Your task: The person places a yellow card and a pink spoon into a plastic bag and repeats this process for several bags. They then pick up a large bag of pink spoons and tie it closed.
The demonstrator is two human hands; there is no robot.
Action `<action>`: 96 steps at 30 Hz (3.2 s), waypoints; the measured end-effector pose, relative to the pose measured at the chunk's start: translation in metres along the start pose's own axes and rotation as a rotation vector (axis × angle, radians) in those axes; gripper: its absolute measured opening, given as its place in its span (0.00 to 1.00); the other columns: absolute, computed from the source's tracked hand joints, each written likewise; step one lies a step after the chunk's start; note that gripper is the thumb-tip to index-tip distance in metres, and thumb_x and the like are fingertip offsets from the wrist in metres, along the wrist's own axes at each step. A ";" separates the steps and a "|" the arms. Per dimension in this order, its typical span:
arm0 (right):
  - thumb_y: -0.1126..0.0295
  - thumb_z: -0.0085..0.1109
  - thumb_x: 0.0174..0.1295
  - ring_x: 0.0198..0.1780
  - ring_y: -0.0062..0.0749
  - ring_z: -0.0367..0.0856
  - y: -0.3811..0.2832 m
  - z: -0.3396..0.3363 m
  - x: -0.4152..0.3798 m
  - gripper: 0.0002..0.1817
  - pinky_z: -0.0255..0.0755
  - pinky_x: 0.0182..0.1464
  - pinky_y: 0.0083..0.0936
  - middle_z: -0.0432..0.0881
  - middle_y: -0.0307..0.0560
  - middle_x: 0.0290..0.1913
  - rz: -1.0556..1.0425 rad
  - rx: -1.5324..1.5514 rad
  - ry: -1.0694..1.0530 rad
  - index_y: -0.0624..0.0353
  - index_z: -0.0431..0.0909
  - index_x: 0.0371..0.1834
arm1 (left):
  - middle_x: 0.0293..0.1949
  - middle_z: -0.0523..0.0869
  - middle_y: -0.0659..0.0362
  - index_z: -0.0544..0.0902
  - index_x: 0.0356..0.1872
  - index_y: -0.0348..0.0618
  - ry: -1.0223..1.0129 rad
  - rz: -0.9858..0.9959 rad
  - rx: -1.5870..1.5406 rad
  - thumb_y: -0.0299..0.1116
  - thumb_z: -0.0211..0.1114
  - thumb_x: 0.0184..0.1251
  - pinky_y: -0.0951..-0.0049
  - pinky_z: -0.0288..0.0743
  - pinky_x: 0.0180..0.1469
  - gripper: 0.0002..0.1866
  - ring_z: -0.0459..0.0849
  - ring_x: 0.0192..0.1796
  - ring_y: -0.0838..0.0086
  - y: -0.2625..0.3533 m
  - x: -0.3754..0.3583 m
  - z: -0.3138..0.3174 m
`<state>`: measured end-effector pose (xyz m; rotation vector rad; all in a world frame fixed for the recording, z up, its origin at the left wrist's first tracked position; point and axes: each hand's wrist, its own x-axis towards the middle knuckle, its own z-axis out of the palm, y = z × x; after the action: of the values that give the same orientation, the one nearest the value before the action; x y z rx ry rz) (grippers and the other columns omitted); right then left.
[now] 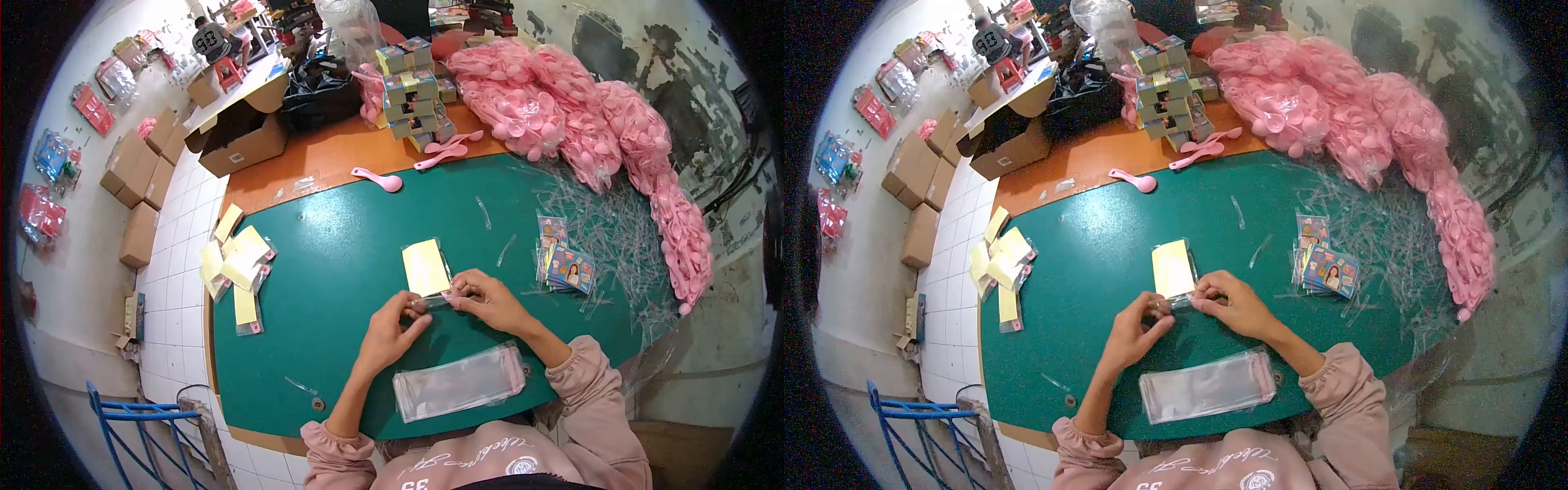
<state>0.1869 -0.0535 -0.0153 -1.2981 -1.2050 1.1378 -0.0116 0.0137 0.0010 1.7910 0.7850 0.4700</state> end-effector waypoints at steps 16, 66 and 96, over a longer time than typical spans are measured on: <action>0.77 0.55 0.57 0.30 0.26 0.82 0.001 0.014 0.001 0.12 0.77 0.30 0.19 0.80 0.52 0.30 0.187 0.134 0.184 0.66 0.64 0.41 | 0.30 0.79 0.61 0.67 0.37 0.40 0.261 -0.167 -0.245 0.27 0.61 0.60 0.83 0.73 0.28 0.11 0.78 0.33 0.82 -0.010 0.005 0.015; 0.74 0.55 0.56 0.29 0.28 0.80 -0.013 -0.005 0.007 0.05 0.73 0.31 0.23 0.76 0.47 0.31 -0.081 -0.259 0.258 0.63 0.76 0.34 | 0.35 0.74 0.50 0.80 0.35 0.43 0.450 0.223 0.685 0.29 0.65 0.51 0.67 0.72 0.42 0.09 0.77 0.35 0.60 -0.059 0.172 -0.089; 0.76 0.54 0.58 0.29 0.16 0.74 -0.052 -0.039 -0.024 0.10 0.73 0.29 0.15 0.76 0.40 0.32 -0.199 -0.025 0.454 0.63 0.72 0.42 | 0.32 0.84 0.55 0.72 0.37 0.37 -0.222 0.017 -0.404 0.26 0.61 0.60 0.78 0.76 0.37 0.08 0.83 0.36 0.76 0.005 0.002 0.055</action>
<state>0.2210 -0.0790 0.0391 -1.3319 -0.9820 0.6406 0.0268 -0.0232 -0.0137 1.4426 0.4799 0.4004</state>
